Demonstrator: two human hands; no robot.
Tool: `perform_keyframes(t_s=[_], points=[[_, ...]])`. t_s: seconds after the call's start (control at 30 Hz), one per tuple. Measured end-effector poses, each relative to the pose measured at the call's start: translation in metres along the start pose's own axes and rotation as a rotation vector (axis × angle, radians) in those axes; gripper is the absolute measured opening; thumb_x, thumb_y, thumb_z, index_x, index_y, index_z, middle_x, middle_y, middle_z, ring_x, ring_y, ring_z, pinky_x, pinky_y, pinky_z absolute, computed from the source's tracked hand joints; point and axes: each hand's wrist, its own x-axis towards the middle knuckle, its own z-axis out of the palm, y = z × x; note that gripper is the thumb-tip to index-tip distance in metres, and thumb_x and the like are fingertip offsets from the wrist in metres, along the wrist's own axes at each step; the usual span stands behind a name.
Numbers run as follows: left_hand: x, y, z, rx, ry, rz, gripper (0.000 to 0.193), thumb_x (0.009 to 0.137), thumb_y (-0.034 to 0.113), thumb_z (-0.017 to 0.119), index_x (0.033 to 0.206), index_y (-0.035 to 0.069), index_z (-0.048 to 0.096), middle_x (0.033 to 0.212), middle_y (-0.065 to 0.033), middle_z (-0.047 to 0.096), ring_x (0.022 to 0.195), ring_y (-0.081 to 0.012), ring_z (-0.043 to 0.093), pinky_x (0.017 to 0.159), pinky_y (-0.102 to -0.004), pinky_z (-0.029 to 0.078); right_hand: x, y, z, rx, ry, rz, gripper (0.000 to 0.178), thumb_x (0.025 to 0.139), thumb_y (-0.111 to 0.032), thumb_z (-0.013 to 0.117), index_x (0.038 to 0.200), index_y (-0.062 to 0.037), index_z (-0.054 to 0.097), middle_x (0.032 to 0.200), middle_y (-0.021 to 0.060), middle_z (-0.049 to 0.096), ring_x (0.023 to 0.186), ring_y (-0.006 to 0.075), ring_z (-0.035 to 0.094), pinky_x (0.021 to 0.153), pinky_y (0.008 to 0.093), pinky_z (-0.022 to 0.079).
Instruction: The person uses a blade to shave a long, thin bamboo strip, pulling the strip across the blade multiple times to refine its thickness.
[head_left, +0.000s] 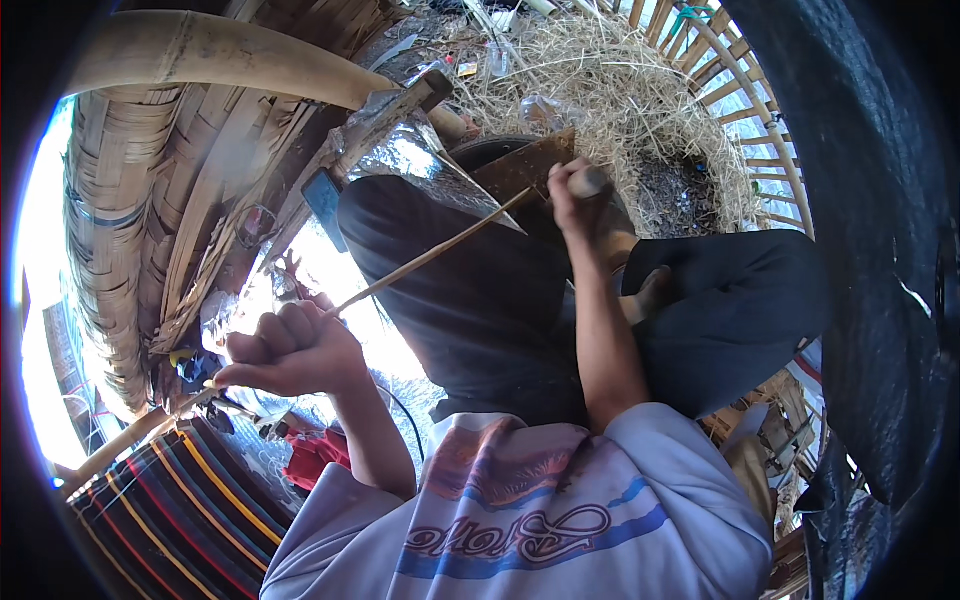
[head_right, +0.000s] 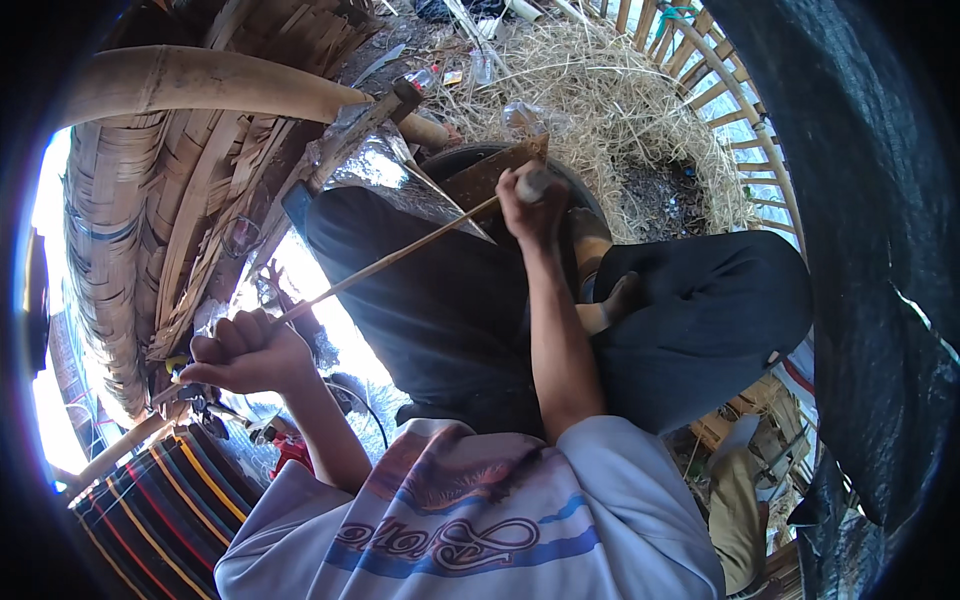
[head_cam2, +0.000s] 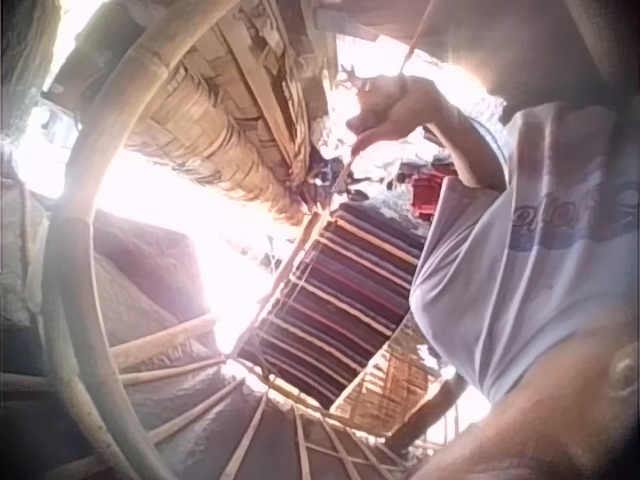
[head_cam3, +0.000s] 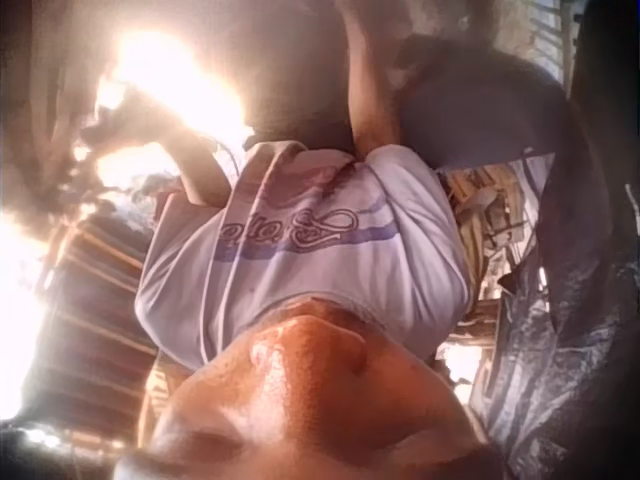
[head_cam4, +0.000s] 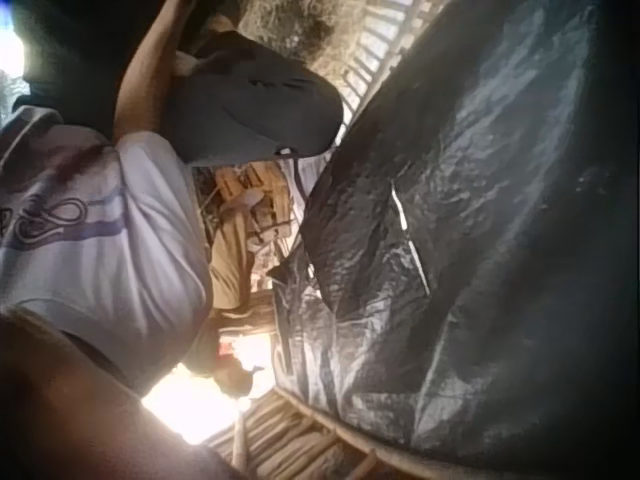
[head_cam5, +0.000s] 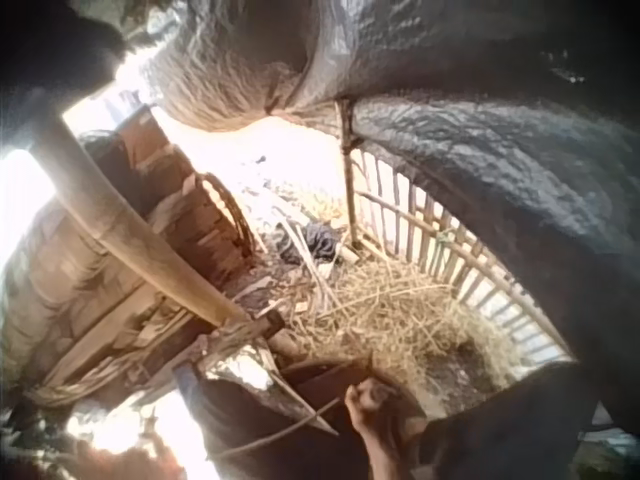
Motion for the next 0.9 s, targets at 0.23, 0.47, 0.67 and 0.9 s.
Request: perform_keyframes(t_s=[0.23,0.47,0.67,0.9], points=[[0.001,-0.004,-0.003,0.015,-0.01,-0.001,0.052,0.092,0.061,0.026,0.063,0.018,0.016,0.045,0.0053,0.011,0.04,-0.0041,0.008,0.037,-0.0225,0.006,0.006,-0.03,-0.002,0.164,0.027,-0.036,0.02,0.073,-0.002,0.063,0.058,-0.0022,0.049,0.052,0.0013,0.049,0.05,0.0058,0.046,0.048,0.0247,0.039],[-0.004,-0.003,0.011,-0.018,0.032,-0.005,0.051,0.092,0.06,0.026,0.064,0.019,0.018,0.047,0.0066,0.01,0.041,-0.0034,0.008,0.037,-0.0211,0.007,-0.009,0.013,0.001,0.081,-0.035,-0.122,0.019,0.075,-0.005,0.063,0.06,-0.0027,0.051,0.052,0.0052,0.051,0.049,0.0077,0.049,0.048,0.0256,0.04],[-0.001,-0.004,0.003,0.042,0.097,0.007,0.051,0.092,0.061,0.026,0.064,0.018,0.019,0.047,0.007,0.008,0.041,-0.0028,0.007,0.036,-0.0193,0.009,-0.003,0.014,-0.002,0.286,0.1,0.107,0.019,0.076,-0.007,0.063,0.061,-0.0029,0.053,0.052,0.0014,0.052,0.048,0.0073,0.048,0.047,0.0252,0.038],[-0.006,-0.001,0.006,0.032,0.13,-0.02,0.051,0.092,0.061,0.026,0.064,0.019,0.019,0.046,0.007,0.01,0.04,-0.0031,0.006,0.036,-0.0195,0.009,-0.002,0.02,-0.007,0.353,0.085,0.09,0.016,0.077,-0.006,0.063,0.065,-0.0024,0.053,0.056,0.0027,0.052,0.051,0.0091,0.05,0.047,0.0265,0.039]])
